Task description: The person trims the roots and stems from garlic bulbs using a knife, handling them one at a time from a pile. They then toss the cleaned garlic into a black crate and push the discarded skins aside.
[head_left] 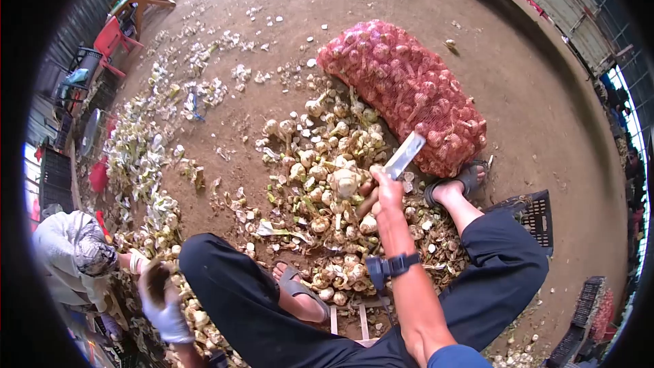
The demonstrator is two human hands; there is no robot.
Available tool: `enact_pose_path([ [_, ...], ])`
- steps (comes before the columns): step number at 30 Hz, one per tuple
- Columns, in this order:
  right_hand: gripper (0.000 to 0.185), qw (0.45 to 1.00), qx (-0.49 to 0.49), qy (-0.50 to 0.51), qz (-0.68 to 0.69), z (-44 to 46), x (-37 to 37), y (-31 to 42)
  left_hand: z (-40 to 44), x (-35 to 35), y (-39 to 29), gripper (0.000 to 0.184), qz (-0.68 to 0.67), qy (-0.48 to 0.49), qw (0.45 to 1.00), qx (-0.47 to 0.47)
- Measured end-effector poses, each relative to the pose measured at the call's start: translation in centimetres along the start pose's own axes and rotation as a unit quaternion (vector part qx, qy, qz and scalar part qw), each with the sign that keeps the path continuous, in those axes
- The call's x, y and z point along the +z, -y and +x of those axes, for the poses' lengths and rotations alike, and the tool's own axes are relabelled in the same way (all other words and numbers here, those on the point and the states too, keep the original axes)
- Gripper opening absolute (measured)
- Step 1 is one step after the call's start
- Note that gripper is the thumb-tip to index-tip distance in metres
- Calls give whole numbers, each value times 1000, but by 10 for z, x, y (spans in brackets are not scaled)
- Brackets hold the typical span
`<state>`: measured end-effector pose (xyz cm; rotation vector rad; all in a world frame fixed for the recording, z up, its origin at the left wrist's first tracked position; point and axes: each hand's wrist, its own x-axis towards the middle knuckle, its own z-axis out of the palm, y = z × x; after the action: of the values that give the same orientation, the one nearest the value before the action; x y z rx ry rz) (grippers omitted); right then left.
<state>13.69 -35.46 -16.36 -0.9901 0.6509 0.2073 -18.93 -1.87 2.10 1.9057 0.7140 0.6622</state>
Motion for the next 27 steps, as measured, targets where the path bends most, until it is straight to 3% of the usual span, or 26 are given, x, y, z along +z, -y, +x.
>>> enact_pose_path([
  [1,9,994,64,26,81,-14,-1,-2,3,43,-39,45,58,11,998,-5],
  [2,13,977,128,54,160,-29,-1,-4,4,66,-56,49,168,54,975,134],
  [4,13,955,196,78,209,-81,11,4,2,111,-85,65,150,135,968,147],
  [7,17,937,218,130,241,-120,9,-12,-10,160,-99,78,142,261,929,222],
  [8,19,927,242,151,245,-133,8,-10,-14,170,-92,84,146,293,923,202],
  [9,23,905,271,198,260,-155,12,3,-18,187,-74,85,-35,343,934,92],
  [10,26,890,285,236,265,-157,5,-7,-22,200,-61,87,-214,380,899,-22],
  [12,33,896,282,217,264,-171,5,-20,-28,208,-65,87,-261,419,868,-58],
  [16,29,896,228,246,292,-185,1,-26,-38,206,-82,91,-300,397,865,-69],
  [18,24,961,49,256,93,-193,-9,-9,-40,211,-72,97,-371,350,856,-88],
  [20,21,964,-144,141,-172,-199,-16,12,-39,214,-65,96,-413,324,849,-57],
  [22,23,850,-350,82,-384,-195,-32,21,-35,214,-59,91,-393,331,857,-36],
  [23,24,812,-432,87,-384,-204,-31,31,-35,214,-57,87,-372,335,865,-16],
  [26,21,671,-571,165,-443,-223,-30,52,-28,208,-54,94,-281,395,875,-8],
  [27,21,672,-569,165,-444,-229,-29,55,-19,212,-27,90,-125,418,899,35],
])
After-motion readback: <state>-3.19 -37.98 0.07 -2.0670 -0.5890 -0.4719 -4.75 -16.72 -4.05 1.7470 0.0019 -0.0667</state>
